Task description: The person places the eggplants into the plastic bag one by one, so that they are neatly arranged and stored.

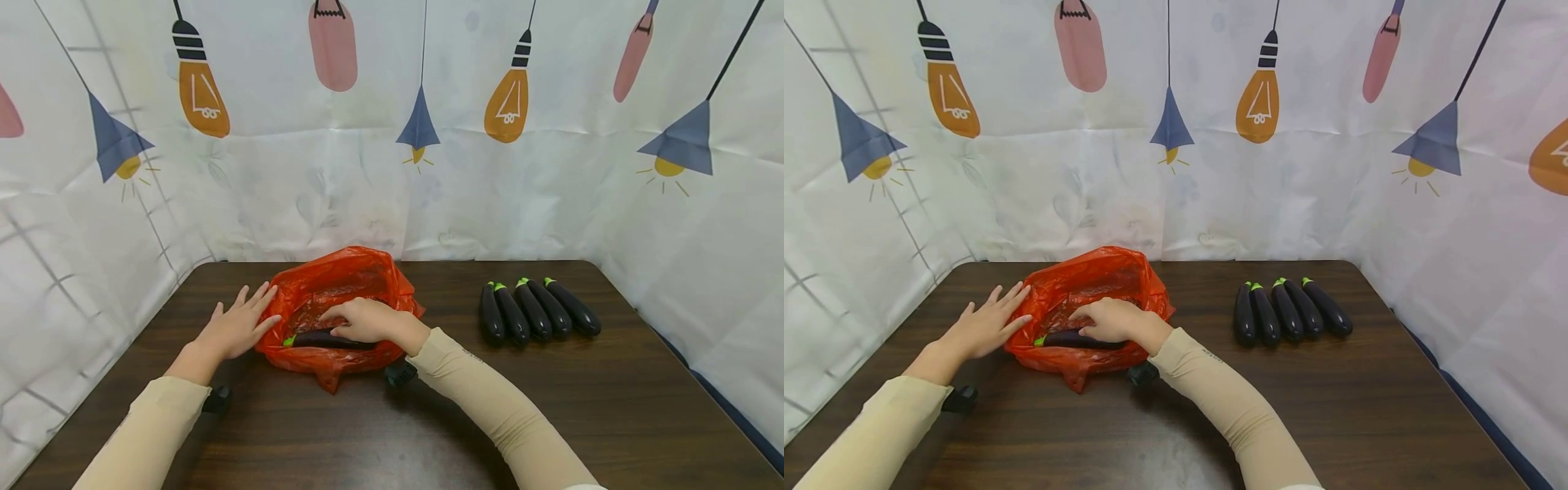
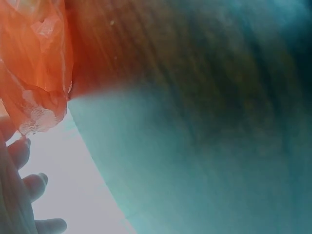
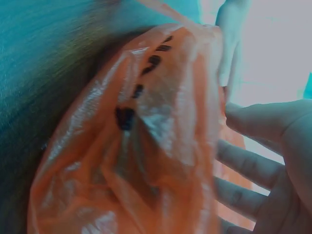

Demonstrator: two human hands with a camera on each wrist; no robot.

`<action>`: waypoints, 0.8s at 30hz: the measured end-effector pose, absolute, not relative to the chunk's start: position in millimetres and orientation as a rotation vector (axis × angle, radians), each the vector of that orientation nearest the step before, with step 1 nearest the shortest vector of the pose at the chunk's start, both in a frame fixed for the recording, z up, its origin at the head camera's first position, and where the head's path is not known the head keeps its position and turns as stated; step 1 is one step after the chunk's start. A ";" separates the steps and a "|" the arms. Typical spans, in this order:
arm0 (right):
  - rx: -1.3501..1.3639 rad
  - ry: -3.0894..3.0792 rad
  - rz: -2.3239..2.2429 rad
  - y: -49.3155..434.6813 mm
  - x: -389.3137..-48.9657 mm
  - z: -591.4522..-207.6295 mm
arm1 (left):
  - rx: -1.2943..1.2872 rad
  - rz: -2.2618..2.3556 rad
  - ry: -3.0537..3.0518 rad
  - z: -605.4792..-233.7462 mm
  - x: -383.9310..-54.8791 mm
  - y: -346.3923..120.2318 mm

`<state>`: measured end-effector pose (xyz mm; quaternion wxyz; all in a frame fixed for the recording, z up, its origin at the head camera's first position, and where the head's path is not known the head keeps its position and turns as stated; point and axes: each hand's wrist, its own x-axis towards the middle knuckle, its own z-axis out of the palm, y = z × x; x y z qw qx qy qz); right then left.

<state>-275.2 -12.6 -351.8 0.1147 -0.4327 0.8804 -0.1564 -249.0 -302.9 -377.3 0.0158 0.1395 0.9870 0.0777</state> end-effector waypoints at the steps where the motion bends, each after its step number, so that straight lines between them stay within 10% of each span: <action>1: -1.276 2.579 -0.470 -11.4 -274.7 -350.2 | 0.433 0.242 3.069 -377.6 -249.0 -302.9; 24: -1.479 2.632 -0.764 38.5 -250.1 -325.5 | 0.430 0.256 3.060 -379.3 -248.2 -304.4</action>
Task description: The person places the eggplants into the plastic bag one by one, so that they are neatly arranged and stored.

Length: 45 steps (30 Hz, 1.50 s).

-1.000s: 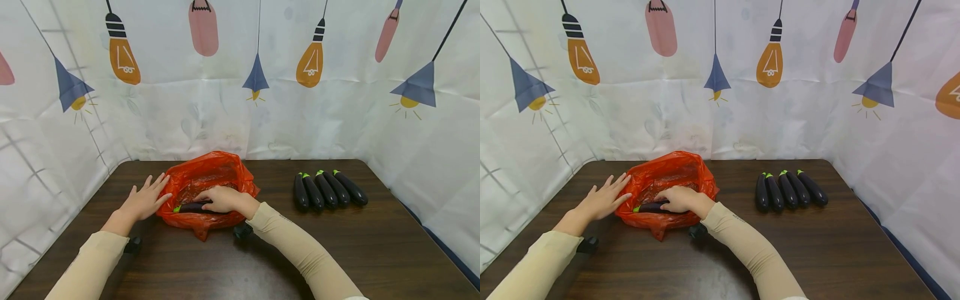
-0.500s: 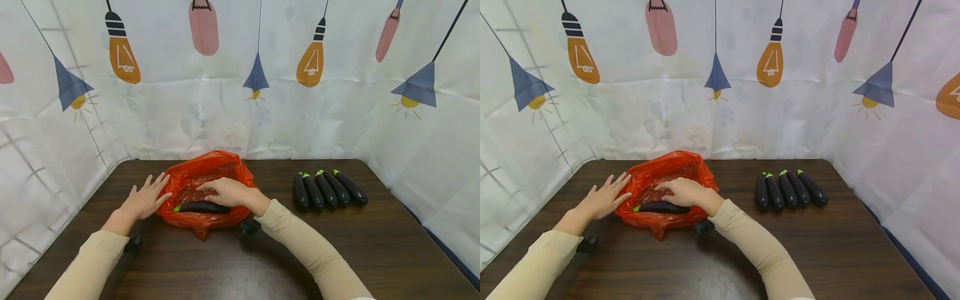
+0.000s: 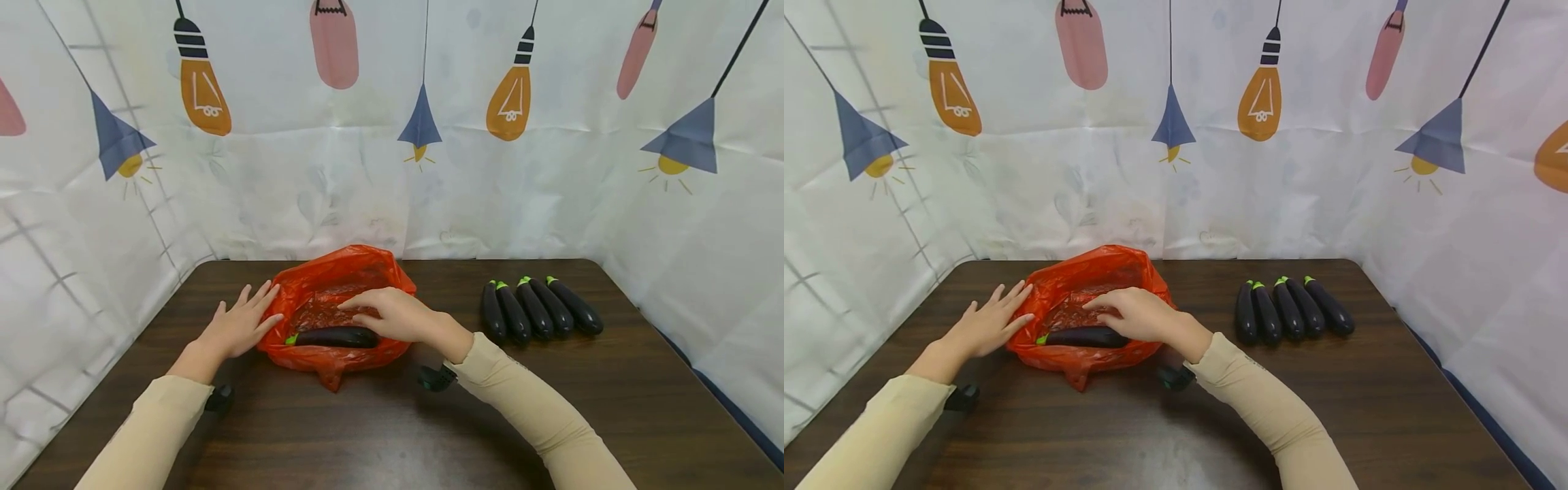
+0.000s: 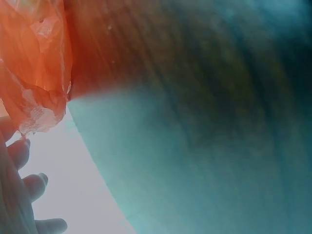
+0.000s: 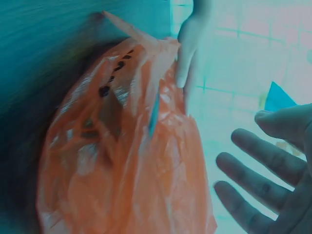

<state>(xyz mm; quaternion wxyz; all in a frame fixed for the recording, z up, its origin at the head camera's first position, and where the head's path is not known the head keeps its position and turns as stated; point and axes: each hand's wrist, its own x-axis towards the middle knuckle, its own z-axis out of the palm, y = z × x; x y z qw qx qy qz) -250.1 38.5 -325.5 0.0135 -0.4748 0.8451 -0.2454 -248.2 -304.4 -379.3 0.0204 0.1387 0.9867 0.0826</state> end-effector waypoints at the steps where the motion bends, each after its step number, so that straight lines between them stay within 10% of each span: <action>1: -1.484 2.636 -0.782 41.8 -248.7 -325.9 | 0.428 0.261 3.059 -379.3 -248.2 -304.3; 45: -1.144 3.073 -1.129 220.9 -265.3 -340.8 | 0.392 0.273 3.063 -379.4 -245.1 -302.6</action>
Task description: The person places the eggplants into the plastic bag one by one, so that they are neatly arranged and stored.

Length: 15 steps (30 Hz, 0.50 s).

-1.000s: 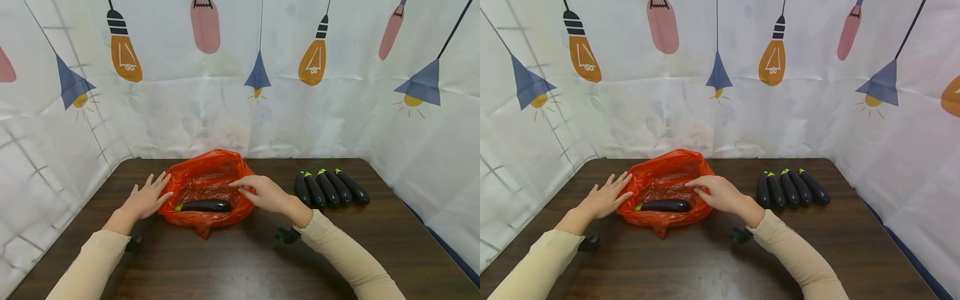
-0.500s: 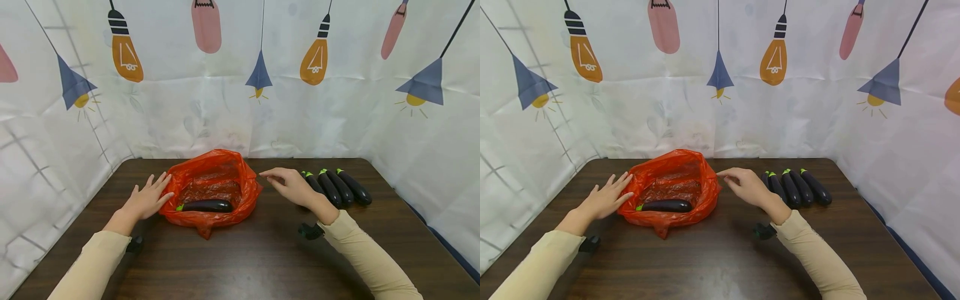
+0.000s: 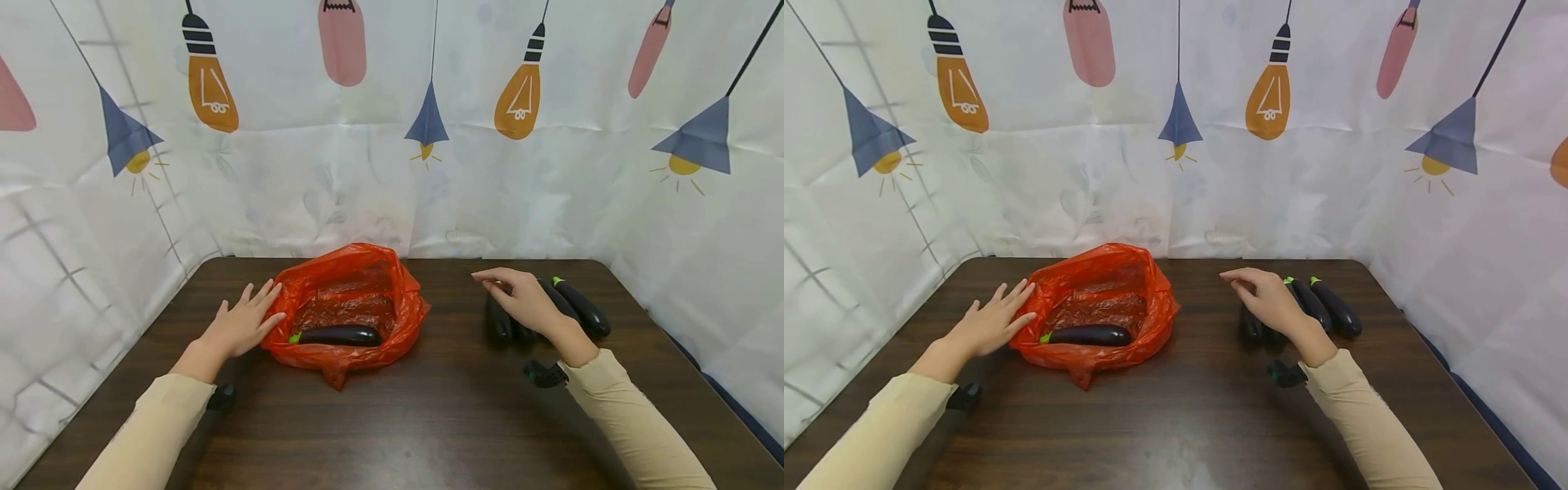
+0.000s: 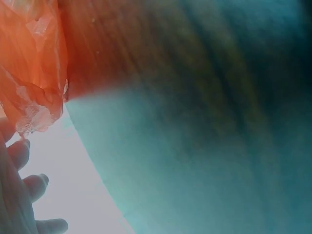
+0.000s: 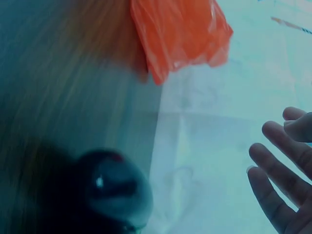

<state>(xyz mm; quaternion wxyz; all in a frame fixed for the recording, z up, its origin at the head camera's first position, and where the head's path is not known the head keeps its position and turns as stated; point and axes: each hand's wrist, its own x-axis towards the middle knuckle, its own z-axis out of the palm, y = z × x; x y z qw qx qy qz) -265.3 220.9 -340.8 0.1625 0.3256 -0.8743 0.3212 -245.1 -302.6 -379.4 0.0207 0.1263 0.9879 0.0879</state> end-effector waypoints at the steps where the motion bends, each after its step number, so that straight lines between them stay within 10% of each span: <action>1: 0.923 -2.486 0.918 224.0 -265.6 -340.8 | 0.391 0.270 3.064 -379.7 -245.4 -302.9; 15: 0.715 -2.447 0.937 263.0 -265.7 -336.5 | 0.386 0.264 3.064 -378.5 -244.8 -302.2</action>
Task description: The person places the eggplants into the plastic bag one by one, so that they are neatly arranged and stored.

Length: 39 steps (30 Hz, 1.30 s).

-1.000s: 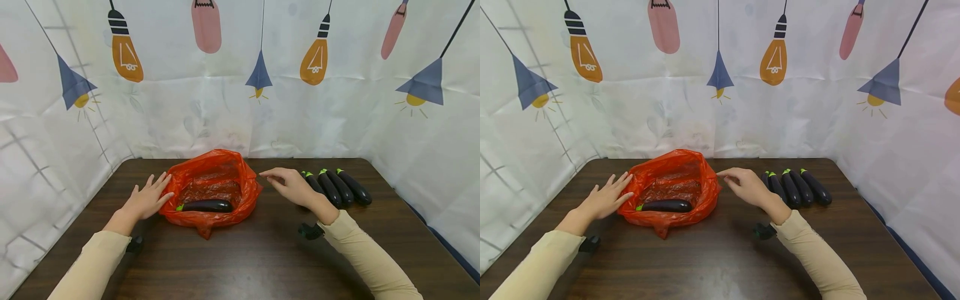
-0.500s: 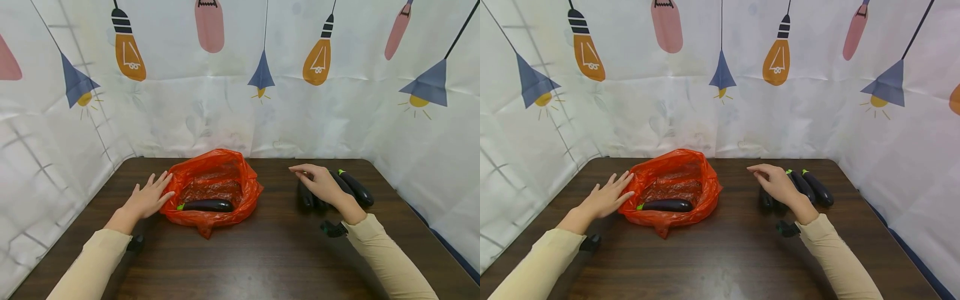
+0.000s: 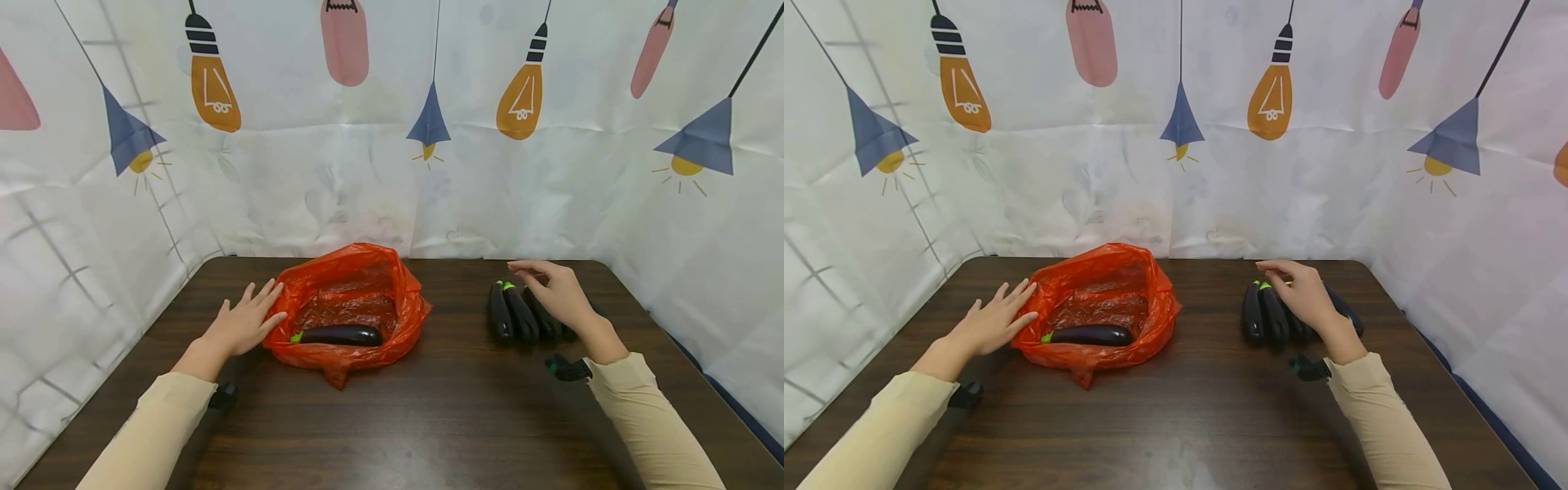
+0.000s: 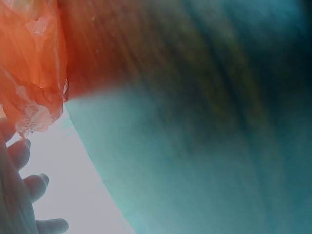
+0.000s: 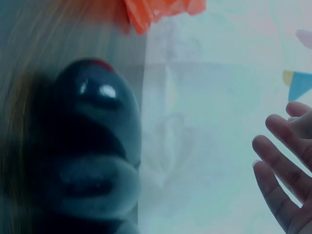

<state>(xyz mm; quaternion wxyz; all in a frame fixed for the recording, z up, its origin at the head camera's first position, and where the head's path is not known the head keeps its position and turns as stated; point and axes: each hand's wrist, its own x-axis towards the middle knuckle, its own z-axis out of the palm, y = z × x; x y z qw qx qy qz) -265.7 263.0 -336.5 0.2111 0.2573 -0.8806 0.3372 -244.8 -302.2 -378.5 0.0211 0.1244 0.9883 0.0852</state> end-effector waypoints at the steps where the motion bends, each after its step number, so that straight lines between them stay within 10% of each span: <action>1: 0.699 -2.444 0.940 265.6 -265.2 -336.3 | 0.387 0.264 3.064 -378.6 -244.8 -302.3; 39: 0.337 -2.899 0.826 360.5 -270.2 -340.8 | 0.380 0.268 3.064 -380.5 -244.8 -302.5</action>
